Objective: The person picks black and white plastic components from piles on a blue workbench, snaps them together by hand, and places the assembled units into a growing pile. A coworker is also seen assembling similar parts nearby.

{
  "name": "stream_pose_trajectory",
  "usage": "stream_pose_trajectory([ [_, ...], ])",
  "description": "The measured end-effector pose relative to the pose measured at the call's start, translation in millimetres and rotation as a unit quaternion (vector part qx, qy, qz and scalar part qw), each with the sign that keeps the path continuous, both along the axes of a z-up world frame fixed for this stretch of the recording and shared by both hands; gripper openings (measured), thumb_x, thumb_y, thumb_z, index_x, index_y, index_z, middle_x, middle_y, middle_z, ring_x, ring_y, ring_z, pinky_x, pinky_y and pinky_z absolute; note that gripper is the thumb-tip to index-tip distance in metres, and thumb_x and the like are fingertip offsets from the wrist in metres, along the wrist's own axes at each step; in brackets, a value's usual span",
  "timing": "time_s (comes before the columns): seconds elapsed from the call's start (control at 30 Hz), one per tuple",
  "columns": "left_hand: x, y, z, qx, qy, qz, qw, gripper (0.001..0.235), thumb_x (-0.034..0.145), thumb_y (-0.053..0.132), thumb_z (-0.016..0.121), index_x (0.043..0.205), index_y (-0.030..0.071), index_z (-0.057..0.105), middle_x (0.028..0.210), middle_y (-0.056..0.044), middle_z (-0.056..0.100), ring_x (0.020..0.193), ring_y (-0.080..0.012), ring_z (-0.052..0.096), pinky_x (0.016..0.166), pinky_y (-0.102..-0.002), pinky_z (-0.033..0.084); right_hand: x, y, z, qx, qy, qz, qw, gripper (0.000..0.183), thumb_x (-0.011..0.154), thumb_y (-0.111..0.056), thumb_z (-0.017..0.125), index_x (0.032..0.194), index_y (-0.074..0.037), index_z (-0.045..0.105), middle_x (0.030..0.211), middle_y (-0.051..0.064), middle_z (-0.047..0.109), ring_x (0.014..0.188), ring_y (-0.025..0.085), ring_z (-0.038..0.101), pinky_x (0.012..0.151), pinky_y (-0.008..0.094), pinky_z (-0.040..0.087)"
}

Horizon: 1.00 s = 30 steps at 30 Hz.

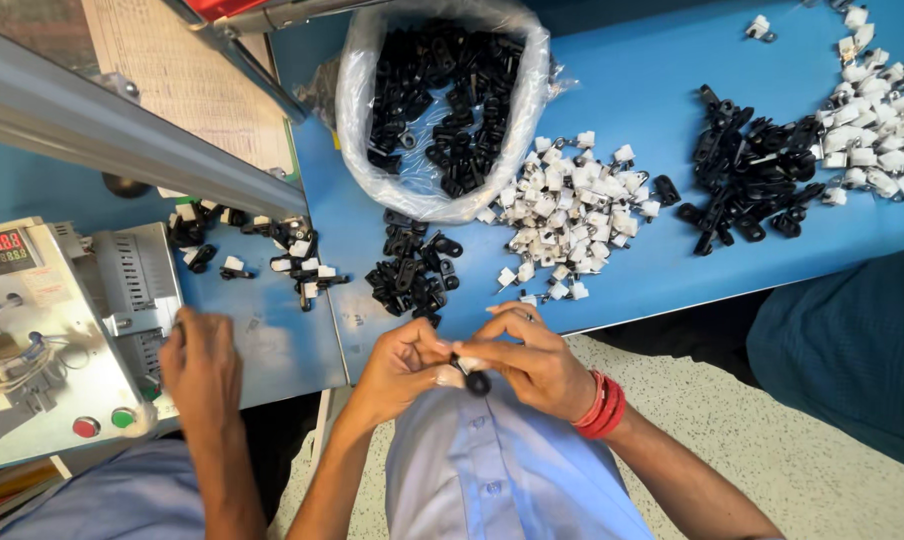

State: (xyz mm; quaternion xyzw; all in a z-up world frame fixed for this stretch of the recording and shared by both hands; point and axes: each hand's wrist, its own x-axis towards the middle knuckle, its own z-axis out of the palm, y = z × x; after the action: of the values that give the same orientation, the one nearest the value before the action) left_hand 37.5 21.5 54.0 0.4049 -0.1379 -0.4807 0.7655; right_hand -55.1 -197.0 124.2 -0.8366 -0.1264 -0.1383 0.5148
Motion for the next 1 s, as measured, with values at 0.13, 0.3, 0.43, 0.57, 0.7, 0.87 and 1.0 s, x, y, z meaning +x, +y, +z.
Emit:
stream_pose_trajectory([
  [0.13,2,5,17,0.199,-0.363,0.073,0.907,0.02,0.085,-0.001,0.077,0.1,-0.003,0.064,0.113,-0.016,0.077,0.101,-0.0247,0.076,0.087,-0.035,0.063,9,17,-7,-0.049,0.019,-0.074,0.996,0.039,0.084,0.007,0.07,0.121,-0.008,0.074,0.091,0.004,0.065,0.087,0.022,0.063,0.101,0.044,0.044],
  [0.3,1,4,21,0.26,-0.544,0.136,0.786,0.024,0.083,0.001,0.08,0.101,-0.002,0.066,0.111,-0.016,0.075,0.092,-0.029,0.076,0.077,-0.034,0.061,16,46,-11,0.002,0.073,-0.187,0.98,0.034,0.089,0.002,0.071,0.122,-0.007,0.074,0.091,0.007,0.064,0.085,0.023,0.059,0.082,0.036,0.048],
  [0.43,-3,5,3,0.197,-0.428,0.193,0.86,0.018,0.085,-0.003,0.078,0.098,-0.003,0.065,0.112,-0.015,0.076,0.096,-0.0222,0.076,0.082,-0.03,0.062,17,51,-12,0.125,0.135,-0.176,0.967,0.031,0.093,0.002,0.067,0.123,-0.005,0.072,0.093,0.008,0.066,0.083,0.019,0.061,0.076,0.029,0.049],
  [0.57,1,1,-19,0.095,-0.152,0.171,0.969,0.013,0.089,-0.009,0.073,0.097,-0.003,0.065,0.1,-0.012,0.075,0.091,-0.0164,0.074,0.082,-0.03,0.06,18,29,-9,0.154,0.133,-0.096,0.974,0.028,0.094,0.003,0.066,0.121,-0.004,0.073,0.101,0.009,0.069,0.089,0.018,0.066,0.078,0.028,0.052],
  [0.7,-2,-4,-28,0.036,-0.013,0.1,0.994,0.013,0.094,-0.007,0.074,0.096,-0.001,0.062,0.092,-0.01,0.071,0.086,-0.0153,0.072,0.078,-0.029,0.059,19,-3,-2,0.09,0.034,0.018,0.995,0.029,0.092,0.004,0.067,0.118,-0.005,0.074,0.105,0.008,0.072,0.099,0.021,0.068,0.102,0.038,0.05],
  [0.87,-14,-16,-26,-0.031,0.194,-0.005,0.981,0.018,0.094,0.011,0.072,0.088,0.004,0.056,0.088,-0.017,0.075,0.078,-0.0237,0.076,0.068,-0.038,0.064,17,-20,12,0.047,-0.008,0.058,0.997,0.025,0.092,0.001,0.071,0.114,-0.01,0.076,0.106,0.003,0.073,0.102,0.02,0.071,0.111,0.044,0.045],
  [1.0,-17,-27,-14,0.001,0.052,0.061,0.997,0.022,0.095,-0.002,0.079,0.098,0.001,0.057,0.098,-0.016,0.072,0.088,-0.0204,0.071,0.077,-0.034,0.059,12,-27,28,-0.025,0.019,0.032,0.999,0.031,0.085,-0.001,0.072,0.115,-0.01,0.075,0.094,0.002,0.067,0.092,0.02,0.064,0.095,0.038,0.043],
])
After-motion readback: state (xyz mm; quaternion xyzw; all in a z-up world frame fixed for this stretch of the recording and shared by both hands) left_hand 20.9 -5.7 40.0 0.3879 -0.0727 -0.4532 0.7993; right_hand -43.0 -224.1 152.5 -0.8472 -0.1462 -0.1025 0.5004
